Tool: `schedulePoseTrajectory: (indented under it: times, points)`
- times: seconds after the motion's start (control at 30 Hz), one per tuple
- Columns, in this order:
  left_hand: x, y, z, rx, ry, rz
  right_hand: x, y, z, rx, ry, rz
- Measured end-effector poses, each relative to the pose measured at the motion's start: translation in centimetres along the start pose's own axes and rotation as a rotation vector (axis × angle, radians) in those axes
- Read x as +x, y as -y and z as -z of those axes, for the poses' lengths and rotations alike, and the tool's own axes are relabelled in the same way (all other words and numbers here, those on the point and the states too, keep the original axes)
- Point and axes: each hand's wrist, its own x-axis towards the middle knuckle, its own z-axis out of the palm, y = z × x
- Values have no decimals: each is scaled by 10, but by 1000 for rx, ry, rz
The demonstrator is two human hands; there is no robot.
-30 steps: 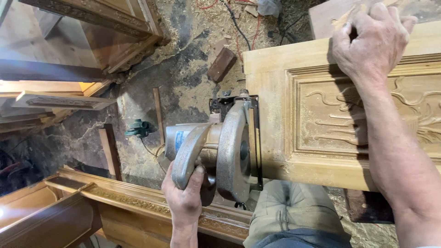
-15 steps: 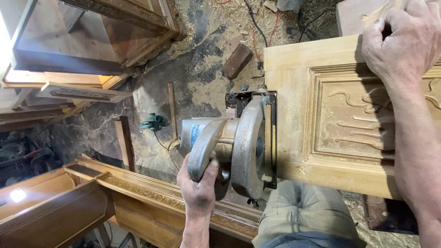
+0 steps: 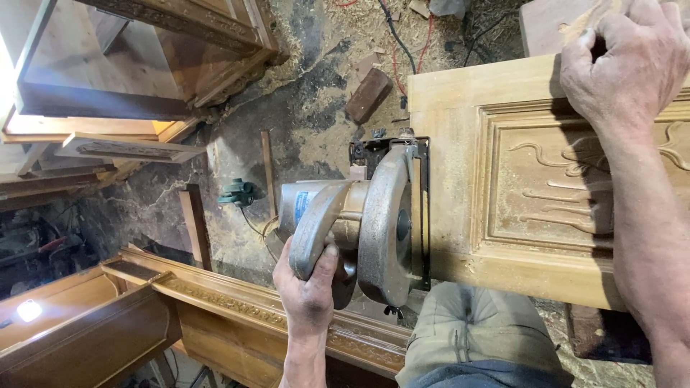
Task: The person uses a circular saw to cut a carved wooden panel, then switches to an angle grinder to smooth the cut edge. The panel is repositioned between steps and placed against a larger wooden structure at the end.
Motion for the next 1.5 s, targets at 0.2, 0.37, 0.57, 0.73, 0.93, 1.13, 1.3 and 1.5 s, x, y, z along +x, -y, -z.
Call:
schedulePoseTrajectory:
  times: [0.2, 0.37, 0.57, 0.73, 0.93, 1.13, 1.3, 1.5]
  points:
    - [2, -4, -2, -41, -6, 69, 0, 1, -2, -77, -33, -6]
    - [4, -10, -4, -1, -5, 60, 0, 2, -2, -71, -23, -16]
    - [6, -16, -6, 20, -2, 78, 1, 4, 2, -89, -13, -12]
    - [8, -19, -9, -19, 6, 69, 5, 6, 7, -87, -53, 33]
    - [9, -24, -9, 34, 4, 43, 9, 10, 10, -135, -33, 14]
    - [12, -25, -11, 13, -8, 86, 18, 20, 26, -102, -39, -20]
    - [14, -31, -14, 22, -39, 170, 20, 25, 30, -80, -11, -49]
    - [16, -23, -14, 43, -26, 139, 21, 25, 27, -119, -64, -36]
